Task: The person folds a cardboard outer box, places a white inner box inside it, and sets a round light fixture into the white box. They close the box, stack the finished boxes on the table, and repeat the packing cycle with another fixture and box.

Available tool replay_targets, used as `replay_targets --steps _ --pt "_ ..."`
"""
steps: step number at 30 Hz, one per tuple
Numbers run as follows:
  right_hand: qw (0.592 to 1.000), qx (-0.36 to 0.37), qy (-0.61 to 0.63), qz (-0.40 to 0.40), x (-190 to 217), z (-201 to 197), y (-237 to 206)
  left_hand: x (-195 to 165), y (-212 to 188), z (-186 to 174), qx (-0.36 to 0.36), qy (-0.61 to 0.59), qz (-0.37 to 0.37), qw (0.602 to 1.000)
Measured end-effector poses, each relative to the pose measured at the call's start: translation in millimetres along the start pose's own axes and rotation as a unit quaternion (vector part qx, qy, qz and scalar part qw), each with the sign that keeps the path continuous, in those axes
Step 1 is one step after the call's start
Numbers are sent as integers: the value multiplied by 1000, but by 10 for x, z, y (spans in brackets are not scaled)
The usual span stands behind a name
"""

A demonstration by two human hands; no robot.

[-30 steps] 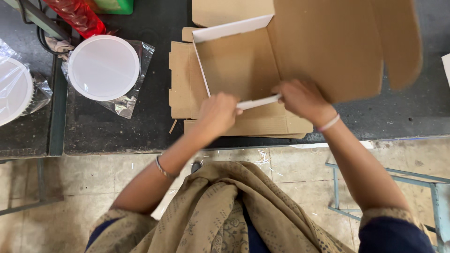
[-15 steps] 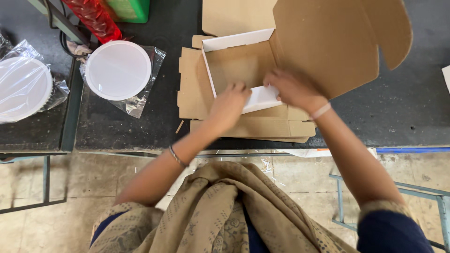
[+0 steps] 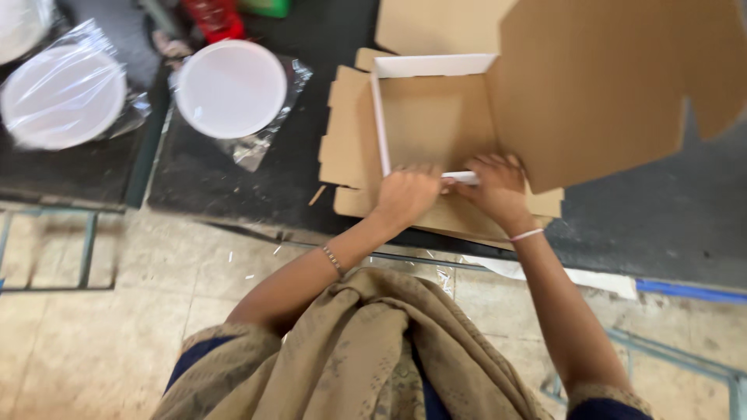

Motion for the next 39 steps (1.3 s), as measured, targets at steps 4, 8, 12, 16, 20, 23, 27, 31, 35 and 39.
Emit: replay_targets --steps 4,8,12,16,20,23,27,31,35,39 --pt "998 -22 -22 -47 -206 66 30 -70 35 126 45 -20 -34 998" --pt "993 49 -13 -110 -462 -124 46 -484 -31 -1 97 -195 -44 975" --pt "985 -73 -146 -55 -681 -437 121 -626 34 -407 5 -339 39 940" --pt "991 -130 -6 22 -714 -475 108 696 -179 -852 -234 -278 -130 923" --pt "989 -118 71 48 -451 -362 -64 2575 -1040 -1396 -345 189 -411 822" --pt "985 -121 111 62 -117 -311 -174 3647 -1447 -1140 -245 -69 -627 737" --pt "978 -136 135 88 269 -390 -220 4034 -1309 -996 -314 -221 -600 702" --pt "973 -145 127 126 441 -576 -320 3998 -878 -1251 -340 -244 -453 787" --pt "963 -182 117 162 501 -774 -513 3266 -442 -1929 -407 -373 -192 812" --pt "944 -206 146 213 533 -885 -649 2021 193 -2123 -290 -450 14 845"
Point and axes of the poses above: each hand's wrist, its own y-axis towards the middle knuckle, its own z-axis out of the palm, x = y × z, the point moved 6 cm from there along y, towards the middle knuckle, and after that the axes turned 3 degrees about z, right-handed, at the moved point
